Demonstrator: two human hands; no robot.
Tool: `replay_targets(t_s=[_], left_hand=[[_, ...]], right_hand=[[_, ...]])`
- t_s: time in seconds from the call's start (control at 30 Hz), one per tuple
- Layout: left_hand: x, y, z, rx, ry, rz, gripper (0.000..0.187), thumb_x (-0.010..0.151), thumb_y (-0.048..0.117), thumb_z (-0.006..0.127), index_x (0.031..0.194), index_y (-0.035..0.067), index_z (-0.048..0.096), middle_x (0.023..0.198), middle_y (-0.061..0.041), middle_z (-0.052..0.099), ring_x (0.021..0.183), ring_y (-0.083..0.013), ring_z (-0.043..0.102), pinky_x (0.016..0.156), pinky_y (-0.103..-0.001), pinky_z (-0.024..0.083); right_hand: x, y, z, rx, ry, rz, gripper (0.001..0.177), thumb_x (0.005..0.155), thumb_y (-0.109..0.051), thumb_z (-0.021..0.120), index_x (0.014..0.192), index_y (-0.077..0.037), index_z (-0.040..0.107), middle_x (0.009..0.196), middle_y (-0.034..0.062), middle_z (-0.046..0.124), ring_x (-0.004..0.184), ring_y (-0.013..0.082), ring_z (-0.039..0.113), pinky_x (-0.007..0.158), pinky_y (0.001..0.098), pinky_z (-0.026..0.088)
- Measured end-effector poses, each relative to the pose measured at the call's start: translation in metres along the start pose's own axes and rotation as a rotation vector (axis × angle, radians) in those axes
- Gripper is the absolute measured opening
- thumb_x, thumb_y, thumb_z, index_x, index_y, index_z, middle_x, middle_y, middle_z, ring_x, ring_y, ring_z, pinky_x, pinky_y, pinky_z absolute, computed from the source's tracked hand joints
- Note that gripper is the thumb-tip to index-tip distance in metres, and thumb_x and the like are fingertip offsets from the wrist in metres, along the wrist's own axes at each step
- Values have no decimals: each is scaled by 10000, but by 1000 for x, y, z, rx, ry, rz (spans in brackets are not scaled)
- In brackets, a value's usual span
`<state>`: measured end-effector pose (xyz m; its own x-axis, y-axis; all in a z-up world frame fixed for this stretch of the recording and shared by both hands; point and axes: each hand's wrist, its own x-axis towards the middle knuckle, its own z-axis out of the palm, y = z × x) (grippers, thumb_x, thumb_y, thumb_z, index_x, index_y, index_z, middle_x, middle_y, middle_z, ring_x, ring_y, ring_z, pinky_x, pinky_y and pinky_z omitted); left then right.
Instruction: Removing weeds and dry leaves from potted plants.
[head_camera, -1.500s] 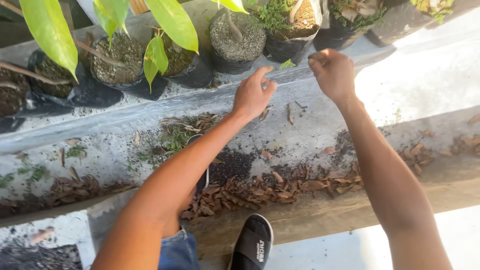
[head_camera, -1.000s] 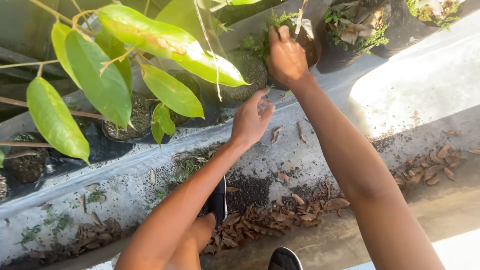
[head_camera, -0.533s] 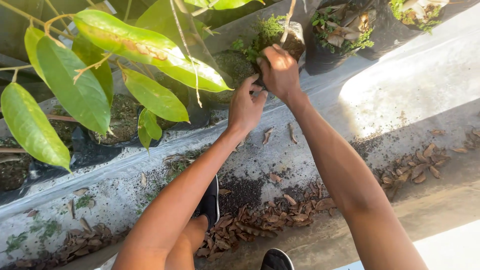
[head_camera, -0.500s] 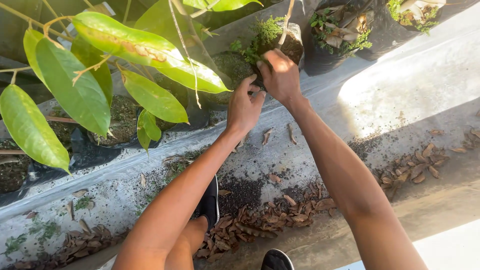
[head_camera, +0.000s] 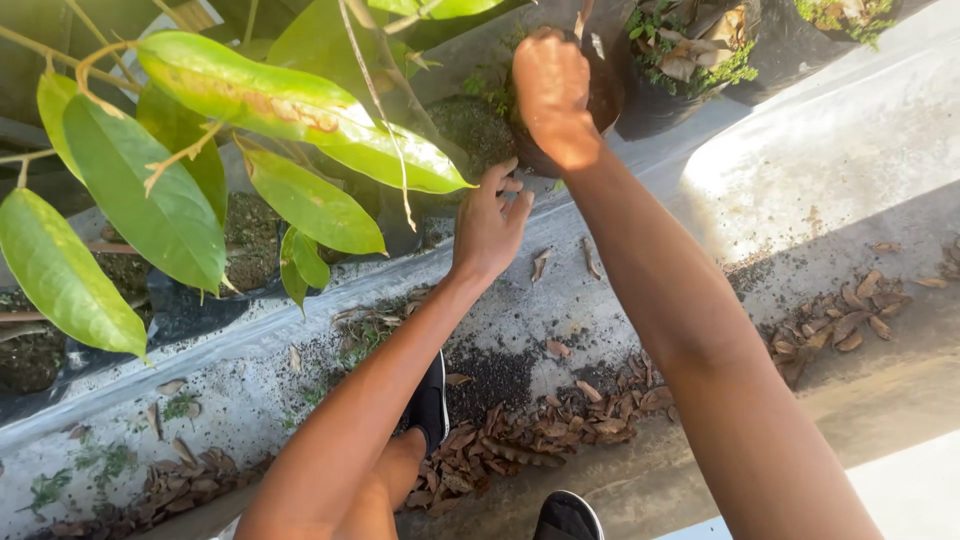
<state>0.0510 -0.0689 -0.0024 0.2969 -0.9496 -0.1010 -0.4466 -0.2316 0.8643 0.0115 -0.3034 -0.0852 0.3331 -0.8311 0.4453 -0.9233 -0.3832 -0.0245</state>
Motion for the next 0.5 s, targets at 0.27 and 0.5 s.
replay_targets(t_s=[0.27,0.5], left_hand=[[-3,-4,-9,34,11,12,550,950,215,677,1449,42,523,1202,-133,676,911,-210,670,828,-385,557],[-2,2,-2,78,-12,-17,557,937,202,673,1452,57,520,1212,-110,677,858,-179,658,817,-375,551]], right_hand=[[11,16,-18,152,-68,-98,117,834,-22,665,834,-63,775,832,184,756,719,316,767,611,402,618],[-24,28,-72,533,-146,-369,79,845,-39,699,840,39,707,888,259,719,790,435,723,662,475,597]])
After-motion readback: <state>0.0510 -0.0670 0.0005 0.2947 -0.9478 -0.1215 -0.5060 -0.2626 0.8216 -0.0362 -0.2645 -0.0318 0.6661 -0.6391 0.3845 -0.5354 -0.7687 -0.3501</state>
